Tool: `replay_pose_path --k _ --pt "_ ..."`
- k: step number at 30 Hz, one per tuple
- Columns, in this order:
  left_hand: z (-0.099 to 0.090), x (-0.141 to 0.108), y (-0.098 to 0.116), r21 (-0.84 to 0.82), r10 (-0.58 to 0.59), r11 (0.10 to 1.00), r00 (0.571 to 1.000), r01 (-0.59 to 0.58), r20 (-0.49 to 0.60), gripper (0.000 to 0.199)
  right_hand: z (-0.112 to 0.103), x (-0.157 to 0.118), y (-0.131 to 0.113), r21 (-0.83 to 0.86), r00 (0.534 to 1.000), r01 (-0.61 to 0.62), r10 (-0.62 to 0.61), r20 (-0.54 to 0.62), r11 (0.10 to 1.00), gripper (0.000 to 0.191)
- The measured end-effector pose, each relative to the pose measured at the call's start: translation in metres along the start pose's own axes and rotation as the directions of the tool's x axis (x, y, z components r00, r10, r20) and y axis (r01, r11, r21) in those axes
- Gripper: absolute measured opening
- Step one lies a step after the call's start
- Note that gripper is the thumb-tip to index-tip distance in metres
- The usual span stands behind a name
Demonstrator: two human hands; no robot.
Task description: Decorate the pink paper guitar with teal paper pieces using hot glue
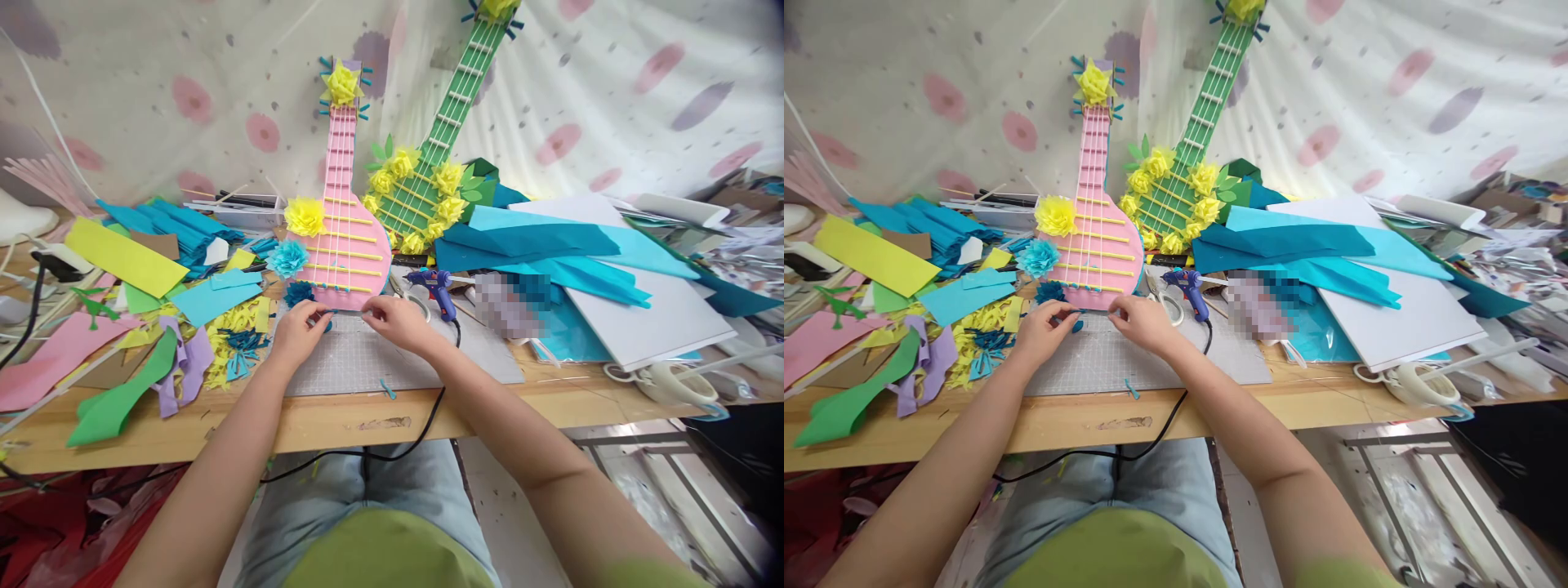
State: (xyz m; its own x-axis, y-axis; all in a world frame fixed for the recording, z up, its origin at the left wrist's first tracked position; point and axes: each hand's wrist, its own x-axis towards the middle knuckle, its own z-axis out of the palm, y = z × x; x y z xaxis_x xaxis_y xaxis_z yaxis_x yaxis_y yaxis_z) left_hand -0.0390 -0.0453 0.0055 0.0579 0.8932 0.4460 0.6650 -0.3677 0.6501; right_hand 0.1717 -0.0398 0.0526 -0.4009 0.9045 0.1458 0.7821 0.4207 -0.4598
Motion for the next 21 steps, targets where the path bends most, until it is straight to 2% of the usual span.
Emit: replay_pose_path --k 3,5,7,10,12,15,17,21 --pt "0.001 0.001 -0.003 -0.019 -0.016 1.0 0.999 0.015 -0.039 0.017 -0.018 -0.021 0.027 -0.018 0.998 -0.049 0.048 -0.033 0.999 0.017" --pt "0.002 0.002 -0.004 -0.03 -0.025 0.999 0.998 0.023 -0.063 0.019 -0.033 -0.04 0.048 -0.024 0.987 -0.148 0.146 -0.07 0.989 0.019" --pt "0.002 0.002 -0.005 -0.037 -0.035 0.999 0.995 0.031 -0.089 0.022 -0.052 -0.061 0.069 -0.019 0.955 -0.27 0.265 -0.135 0.963 0.022" --pt "0.002 0.003 -0.004 -0.029 -0.054 0.998 0.992 0.051 -0.116 0.023 -0.085 -0.094 0.097 -0.098 0.857 -0.488 0.456 -0.238 0.867 0.026" --pt "0.001 0.003 -0.003 -0.014 -0.063 0.998 0.99 0.062 -0.122 0.022 -0.106 -0.114 0.111 -0.175 0.79 -0.603 0.552 -0.266 0.778 0.029" --pt "0.0 0.004 -0.001 0.013 -0.082 0.996 0.986 0.085 -0.148 0.021 -0.127 -0.136 0.124 -0.296 0.73 -0.683 0.629 -0.267 0.668 0.029" --pt "0.0 0.005 -0.001 0.023 -0.103 0.994 0.98 0.108 -0.17 0.02 -0.133 -0.144 0.13 -0.348 0.726 -0.685 0.64 -0.251 0.641 0.028" --pt "0.0 0.006 -0.004 0.007 -0.143 0.989 0.976 0.146 -0.163 0.022 -0.132 -0.147 0.135 -0.4 0.746 -0.655 0.631 -0.211 0.641 0.031"
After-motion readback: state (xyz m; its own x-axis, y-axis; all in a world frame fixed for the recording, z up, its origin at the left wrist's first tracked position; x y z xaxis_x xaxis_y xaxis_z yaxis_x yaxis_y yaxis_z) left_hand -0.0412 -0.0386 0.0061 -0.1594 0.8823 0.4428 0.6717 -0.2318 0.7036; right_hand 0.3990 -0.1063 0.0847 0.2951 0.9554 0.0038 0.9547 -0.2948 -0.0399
